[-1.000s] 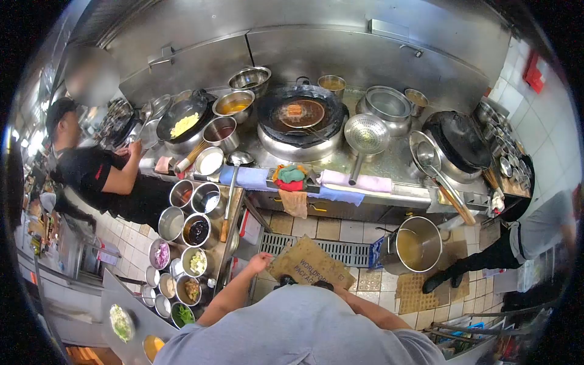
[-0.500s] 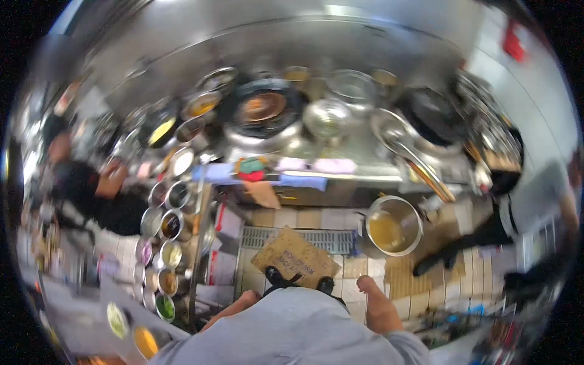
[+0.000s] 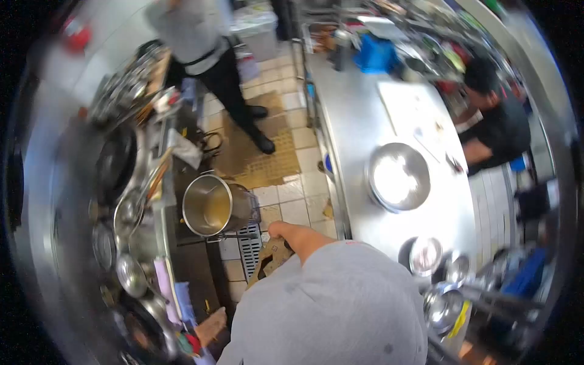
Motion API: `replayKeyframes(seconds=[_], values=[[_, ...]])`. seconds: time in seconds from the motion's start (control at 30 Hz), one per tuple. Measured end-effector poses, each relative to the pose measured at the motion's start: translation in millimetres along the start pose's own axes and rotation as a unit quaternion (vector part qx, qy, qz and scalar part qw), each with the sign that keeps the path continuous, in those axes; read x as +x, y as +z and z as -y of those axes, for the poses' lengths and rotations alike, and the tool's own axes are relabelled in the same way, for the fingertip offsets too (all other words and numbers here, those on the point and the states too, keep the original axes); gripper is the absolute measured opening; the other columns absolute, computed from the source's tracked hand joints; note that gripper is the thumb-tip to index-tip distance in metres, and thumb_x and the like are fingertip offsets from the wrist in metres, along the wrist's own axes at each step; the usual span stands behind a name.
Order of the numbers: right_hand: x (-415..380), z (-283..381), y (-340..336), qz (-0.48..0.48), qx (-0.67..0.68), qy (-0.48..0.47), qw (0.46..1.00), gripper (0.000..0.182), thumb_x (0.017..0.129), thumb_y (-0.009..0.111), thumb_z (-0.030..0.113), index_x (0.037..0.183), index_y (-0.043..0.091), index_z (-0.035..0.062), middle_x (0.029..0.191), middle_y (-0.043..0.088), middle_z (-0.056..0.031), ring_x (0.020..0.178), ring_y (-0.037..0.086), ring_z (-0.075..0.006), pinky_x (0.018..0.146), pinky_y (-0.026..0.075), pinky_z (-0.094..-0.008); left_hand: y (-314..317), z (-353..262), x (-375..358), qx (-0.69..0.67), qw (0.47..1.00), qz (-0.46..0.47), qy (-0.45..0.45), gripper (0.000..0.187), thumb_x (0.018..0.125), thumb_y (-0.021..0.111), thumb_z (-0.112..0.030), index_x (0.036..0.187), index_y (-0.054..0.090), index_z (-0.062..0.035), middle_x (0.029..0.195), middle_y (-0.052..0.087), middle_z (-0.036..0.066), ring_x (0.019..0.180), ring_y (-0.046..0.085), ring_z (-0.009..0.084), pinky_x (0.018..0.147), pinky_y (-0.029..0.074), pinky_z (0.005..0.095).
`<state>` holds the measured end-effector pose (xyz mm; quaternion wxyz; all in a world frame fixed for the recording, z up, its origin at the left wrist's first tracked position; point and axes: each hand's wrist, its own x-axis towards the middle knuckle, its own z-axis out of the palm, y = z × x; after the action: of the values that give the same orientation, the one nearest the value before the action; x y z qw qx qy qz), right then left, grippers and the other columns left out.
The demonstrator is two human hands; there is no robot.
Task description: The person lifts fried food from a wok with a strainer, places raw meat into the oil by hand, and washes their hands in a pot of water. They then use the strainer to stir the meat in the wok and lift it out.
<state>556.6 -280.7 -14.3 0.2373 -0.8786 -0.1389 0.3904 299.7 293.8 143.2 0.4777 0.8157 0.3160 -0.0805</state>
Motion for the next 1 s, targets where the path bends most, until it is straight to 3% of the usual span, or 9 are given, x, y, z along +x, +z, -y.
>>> replayKeyframes(seconds=[0.1, 0.27, 0.43, 0.63, 0.77, 0.83, 0.87, 0.9, 1.0], values=[[-3.9, -10.2, 40.1, -0.002, 0.025, 0.025, 0.999, 0.026, 0.063, 0.056, 0.013, 0.086, 0.067, 0.0119, 0.086, 0.064, -0.0126, 0.079, 0.061, -0.0292, 0.067, 0.048, -0.0393, 114.3, 22.0, 45.9, 0.238, 0.960, 0.135, 0.050, 0.020, 0.077, 0.059, -0.014, 0.090, 0.051, -0.0002, 0.078, 0.058, 0.011, 0.069, 0.056, 0.0218, 0.062, 0.045, 0.0319], [-66.0, -15.6, 44.7, -0.031, 0.204, 0.184, 0.961, 0.031, 0.061, 0.056, 0.009, 0.090, 0.067, 0.0136, 0.090, 0.064, -0.0089, 0.079, 0.061, -0.0270, 0.068, 0.048, -0.0383, 222.8, -13.2, 124.8, 0.280, 0.903, 0.278, 0.170, 0.023, 0.073, 0.063, -0.022, 0.065, 0.054, -0.0025, 0.060, 0.057, 0.008, 0.058, 0.055, 0.0207, 0.056, 0.044, 0.0331], [-67.3, -30.8, 79.8, -0.170, 0.227, 0.210, 0.935, 0.035, 0.061, 0.056, 0.007, 0.093, 0.066, 0.0146, 0.092, 0.064, -0.0091, 0.081, 0.061, -0.0270, 0.069, 0.048, -0.0374, 279.0, -57.9, 127.7, 0.332, 0.848, 0.336, 0.241, 0.027, 0.073, 0.063, -0.028, 0.076, 0.058, -0.0013, 0.067, 0.060, 0.011, 0.064, 0.058, 0.0226, 0.059, 0.045, 0.0326], [-77.0, -32.0, 147.3, -0.178, 0.155, 0.186, 0.954, 0.020, 0.071, 0.051, 0.021, 0.083, 0.064, 0.0105, 0.083, 0.062, -0.0140, 0.076, 0.060, -0.0316, 0.065, 0.047, -0.0421, 293.6, -55.4, 103.6, 0.296, 0.813, 0.438, 0.245, 0.025, 0.075, 0.062, -0.029, 0.083, 0.060, -0.0062, 0.074, 0.062, 0.015, 0.068, 0.060, 0.0275, 0.061, 0.046, 0.0347], [-110.9, -20.3, 153.2, -0.205, 0.214, 0.126, 0.947, 0.039, 0.083, 0.045, 0.040, 0.088, 0.064, 0.0070, 0.081, 0.062, -0.0169, 0.074, 0.060, -0.0290, 0.067, 0.046, -0.0413, 247.5, -61.2, 57.8, 0.315, 0.853, 0.353, 0.222, 0.028, 0.078, 0.054, -0.032, 0.090, 0.062, -0.0074, 0.088, 0.062, 0.015, 0.083, 0.059, 0.0304, 0.071, 0.046, 0.0381], [-92.7, -40.7, 159.5, -0.054, 0.230, 0.101, 0.966, 0.032, 0.082, 0.048, 0.027, 0.094, 0.061, 0.0006, 0.096, 0.061, -0.0183, 0.090, 0.057, -0.0295, 0.080, 0.043, -0.0391, 215.2, -59.6, 34.8, 0.324, 0.889, 0.255, 0.199, 0.030, 0.077, 0.050, -0.031, 0.088, 0.063, -0.0067, 0.090, 0.061, 0.016, 0.084, 0.059, 0.0314, 0.072, 0.046, 0.0395], [-84.3, -47.2, 158.0, -0.062, 0.073, 0.029, 0.995, 0.037, 0.087, 0.033, 0.025, 0.088, 0.063, 0.0024, 0.084, 0.062, -0.0182, 0.078, 0.060, -0.0265, 0.070, 0.046, -0.0390, 199.4, -33.8, 40.7, 0.316, 0.900, 0.229, 0.193, 0.029, 0.076, 0.049, -0.030, 0.087, 0.063, -0.0068, 0.090, 0.061, 0.016, 0.083, 0.059, 0.0316, 0.072, 0.046, 0.0399], [-70.1, -62.7, 166.4, -0.110, 0.026, -0.083, 0.990, 0.033, 0.085, 0.035, 0.018, 0.084, 0.063, 0.0005, 0.079, 0.061, -0.0191, 0.074, 0.060, -0.0231, 0.066, 0.047, -0.0365, 178.0, -12.3, 41.1, 0.280, 0.935, 0.160, 0.149, 0.029, 0.076, 0.049, -0.030, 0.087, 0.063, -0.0068, 0.090, 0.061, 0.016, 0.083, 0.059, 0.0316, 0.072, 0.046, 0.0399], [-94.0, 45.6, 87.3, 0.038, 0.218, 0.107, 0.969, 0.023, 0.085, 0.040, 0.011, 0.097, 0.059, 0.0038, 0.074, 0.059, -0.0102, 0.062, 0.058, -0.0219, 0.049, 0.045, -0.0345, 151.1, 47.0, 25.0, 0.246, 0.959, 0.115, 0.081, 0.026, 0.076, 0.050, -0.029, 0.088, 0.060, -0.0085, 0.086, 0.061, 0.016, 0.080, 0.059, 0.0306, 0.068, 0.046, 0.0405]])
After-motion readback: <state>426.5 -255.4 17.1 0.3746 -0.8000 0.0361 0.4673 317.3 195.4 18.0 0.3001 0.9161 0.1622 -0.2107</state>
